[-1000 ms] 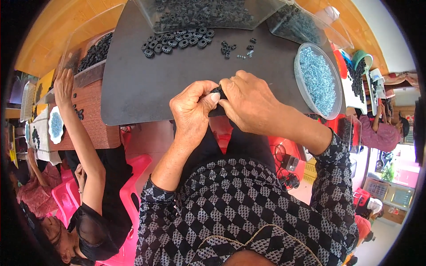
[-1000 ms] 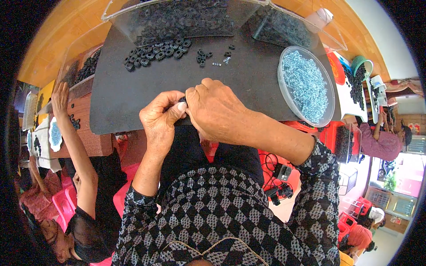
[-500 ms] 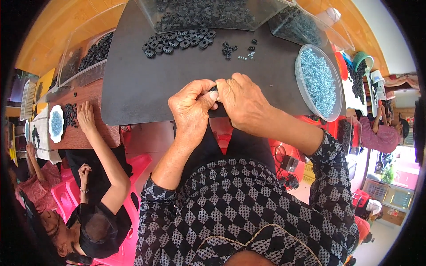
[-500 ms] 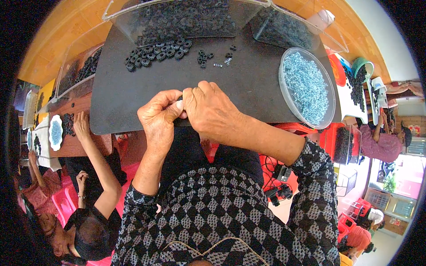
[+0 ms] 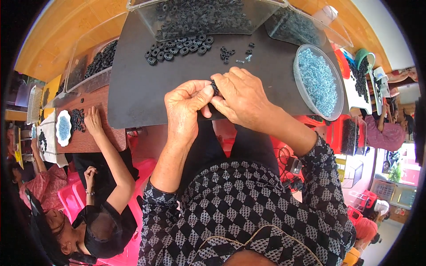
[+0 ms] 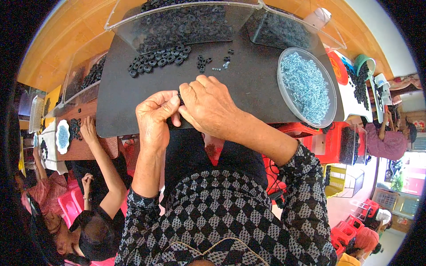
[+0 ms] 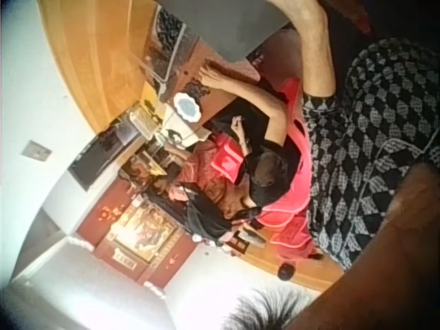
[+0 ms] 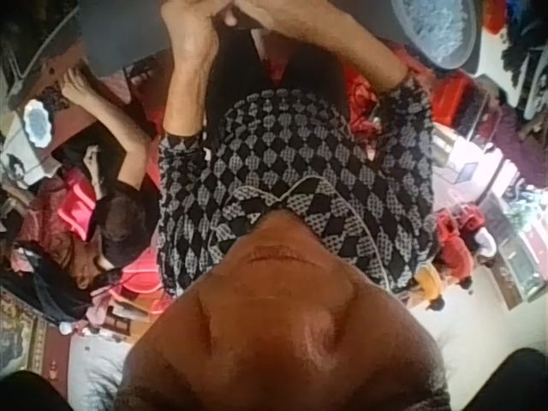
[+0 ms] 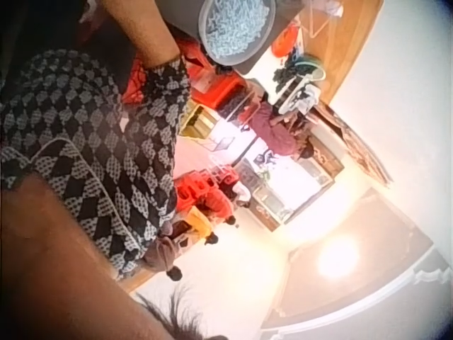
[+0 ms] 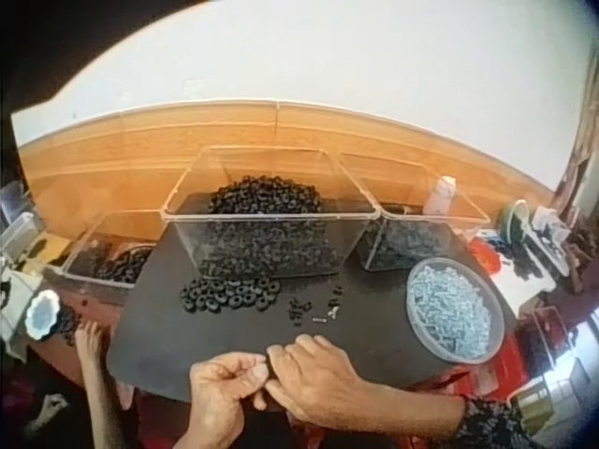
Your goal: Manually assemble small plastic components by inserting tiny beads into designated slots.
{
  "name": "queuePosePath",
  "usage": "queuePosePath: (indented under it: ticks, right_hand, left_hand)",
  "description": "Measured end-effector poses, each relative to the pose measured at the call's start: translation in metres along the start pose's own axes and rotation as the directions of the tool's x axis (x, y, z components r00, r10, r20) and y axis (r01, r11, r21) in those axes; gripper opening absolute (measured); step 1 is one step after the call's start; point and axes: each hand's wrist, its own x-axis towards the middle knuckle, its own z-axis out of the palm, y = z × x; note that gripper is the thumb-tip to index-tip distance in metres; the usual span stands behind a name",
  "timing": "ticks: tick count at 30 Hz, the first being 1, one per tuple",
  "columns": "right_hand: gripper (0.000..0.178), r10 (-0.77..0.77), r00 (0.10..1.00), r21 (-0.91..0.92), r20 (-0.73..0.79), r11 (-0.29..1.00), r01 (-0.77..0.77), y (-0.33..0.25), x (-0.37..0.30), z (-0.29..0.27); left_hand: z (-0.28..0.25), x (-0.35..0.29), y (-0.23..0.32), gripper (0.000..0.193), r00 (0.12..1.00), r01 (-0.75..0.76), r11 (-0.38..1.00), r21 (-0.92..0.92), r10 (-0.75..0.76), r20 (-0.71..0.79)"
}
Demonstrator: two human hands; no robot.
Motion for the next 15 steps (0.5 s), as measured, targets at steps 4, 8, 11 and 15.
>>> queuePosePath:
  ticks: [4, 8, 11, 15]
  right_hand:
    - [0.034, 0.003, 1.000, 0.016, -0.006, 1.000, -0.003, 0.004, -0.002, 0.001]
    - [0.028, -0.069, 0.989, 0.013, -0.132, 0.997, 0.071, 0.008, -0.004, 0.006]
    - [0.023, -0.087, 0.987, -0.004, -0.134, 0.996, 0.088, 0.010, -0.008, 0.012]
    - [0.026, -0.111, 0.989, 0.020, -0.098, 0.993, 0.113, 0.009, -0.012, 0.010]
  left_hand:
    - [-0.006, 0.000, -0.005, 0.020, 0.998, -0.042, 0.999, 0.000, 0.042, 0.039]
    - [-0.005, -0.003, -0.006, 0.020, 0.996, -0.042, 0.992, 0.122, 0.032, 0.084]
    - [-0.003, -0.004, -0.008, 0.020, 0.995, -0.062, 0.988, 0.141, 0.050, 0.085]
    - [-0.006, -0.003, -0.015, 0.020, 0.988, -0.114, 0.974, 0.196, 0.091, 0.122]
